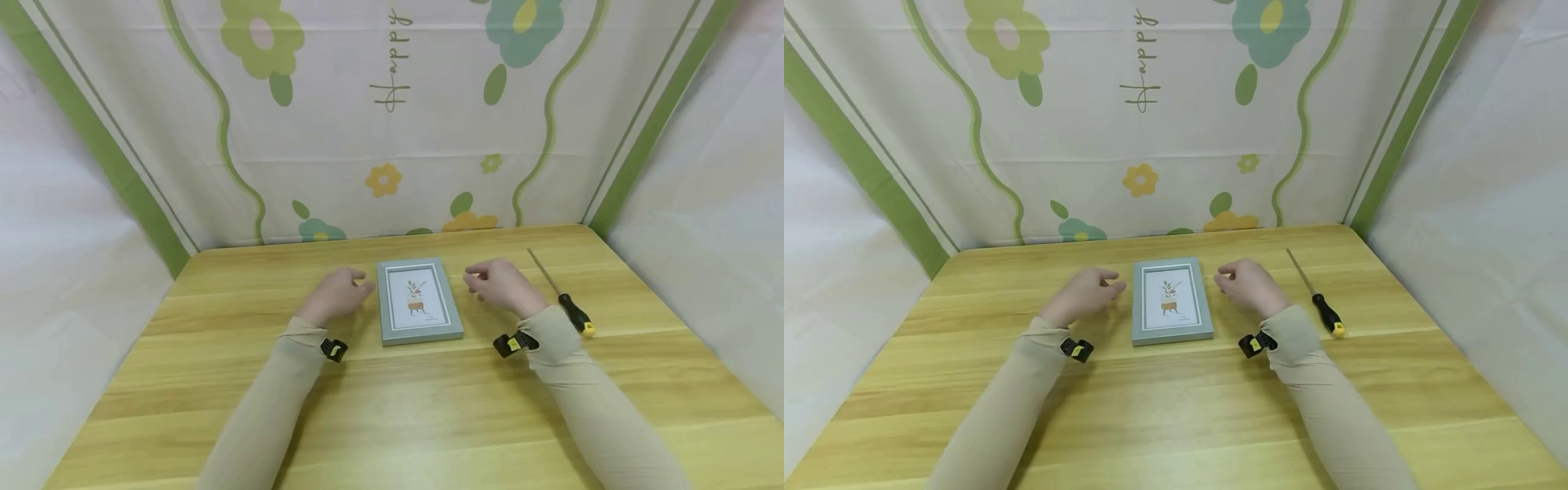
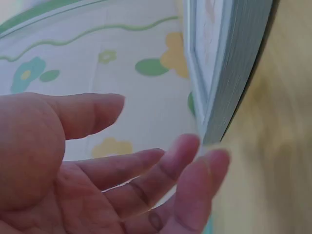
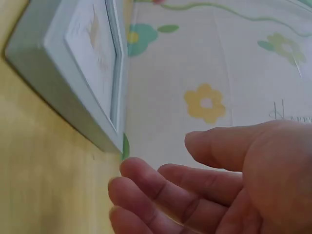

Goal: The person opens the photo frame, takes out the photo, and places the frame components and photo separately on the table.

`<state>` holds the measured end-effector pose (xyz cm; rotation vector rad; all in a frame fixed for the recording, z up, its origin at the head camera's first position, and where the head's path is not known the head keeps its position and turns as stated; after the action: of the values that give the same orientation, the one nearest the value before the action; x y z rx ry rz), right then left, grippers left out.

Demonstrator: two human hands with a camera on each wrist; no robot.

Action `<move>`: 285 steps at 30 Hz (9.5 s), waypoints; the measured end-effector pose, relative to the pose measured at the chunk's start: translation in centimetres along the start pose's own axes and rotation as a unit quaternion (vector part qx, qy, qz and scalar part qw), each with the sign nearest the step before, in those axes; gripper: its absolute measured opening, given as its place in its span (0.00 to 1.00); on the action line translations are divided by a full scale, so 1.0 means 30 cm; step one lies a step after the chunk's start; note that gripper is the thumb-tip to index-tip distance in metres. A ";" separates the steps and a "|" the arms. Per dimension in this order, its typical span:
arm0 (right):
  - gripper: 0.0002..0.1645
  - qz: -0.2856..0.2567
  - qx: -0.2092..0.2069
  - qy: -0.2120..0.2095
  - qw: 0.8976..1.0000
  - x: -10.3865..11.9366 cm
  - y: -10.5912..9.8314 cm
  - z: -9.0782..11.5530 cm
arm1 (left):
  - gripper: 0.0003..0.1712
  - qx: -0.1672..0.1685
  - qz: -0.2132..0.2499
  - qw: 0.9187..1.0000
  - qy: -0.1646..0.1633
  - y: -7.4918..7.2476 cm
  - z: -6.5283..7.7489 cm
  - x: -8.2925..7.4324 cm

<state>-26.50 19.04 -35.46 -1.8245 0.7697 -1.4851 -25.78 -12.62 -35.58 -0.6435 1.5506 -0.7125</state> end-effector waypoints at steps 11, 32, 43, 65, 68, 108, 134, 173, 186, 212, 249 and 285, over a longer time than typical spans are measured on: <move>0.28 0.018 0.066 0.011 0.998 0.023 0.106 0.008 | 0.18 0.087 -0.018 0.996 -0.002 0.081 -0.012 0.001; 0.14 0.050 0.048 0.006 0.998 0.026 0.173 0.026 | 0.19 0.071 -0.047 0.996 -0.009 0.149 0.005 -0.009; 0.19 0.012 0.030 -0.010 0.999 0.051 0.204 0.037 | 0.17 0.054 -0.030 0.998 -0.020 0.162 0.004 -0.013; 0.38 -0.203 -0.105 0.000 0.973 0.145 0.067 0.052 | 0.28 -0.020 0.116 0.992 0.038 0.006 0.031 -0.100; 0.38 -0.219 -0.120 0.011 0.968 0.156 0.055 0.057 | 0.27 -0.014 0.128 0.991 0.038 0.002 0.038 -0.109; 0.26 -0.009 -0.390 -0.286 0.875 0.218 0.034 0.107 | 0.31 0.011 0.105 0.993 0.058 -0.093 0.044 -0.078; 0.18 0.195 -0.436 -0.446 0.757 0.336 0.103 0.216 | 0.39 -0.010 0.417 0.908 -0.030 -0.041 0.044 -0.147; 0.14 -0.083 -0.197 -0.307 0.928 0.185 -0.075 0.094 | 0.24 0.039 0.453 0.889 -0.059 -0.080 0.018 -0.078; 0.34 -0.295 0.071 0.056 0.951 0.047 0.004 0.004 | 0.14 0.091 0.436 0.894 -0.046 -0.060 0.005 -0.071; 0.30 -0.192 0.028 0.054 0.979 0.048 0.093 0.000 | 0.29 0.089 0.174 0.981 0.001 -0.006 -0.007 -0.024; 0.15 0.035 0.092 -0.039 0.994 0.073 0.162 0.045 | 0.19 0.133 -0.014 0.990 0.040 0.106 0.020 -0.018; 0.38 0.175 -0.008 0.031 0.984 -0.279 -0.286 0.022 | 0.66 0.141 -0.141 0.966 0.167 0.083 0.087 0.057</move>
<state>-27.08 30.93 -33.79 -1.5622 1.0736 -1.3119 -23.34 -12.47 -38.74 -0.5527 1.6348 -1.2868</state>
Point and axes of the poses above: each hand's wrist, its own z-axis away from the middle knuckle, its own y-axis out of the palm, x = y × z, the point moved 1 cm from there along -z, towards the middle knuckle, and after that the axes turned 15 degrees about -x, right-handed, at the moved point
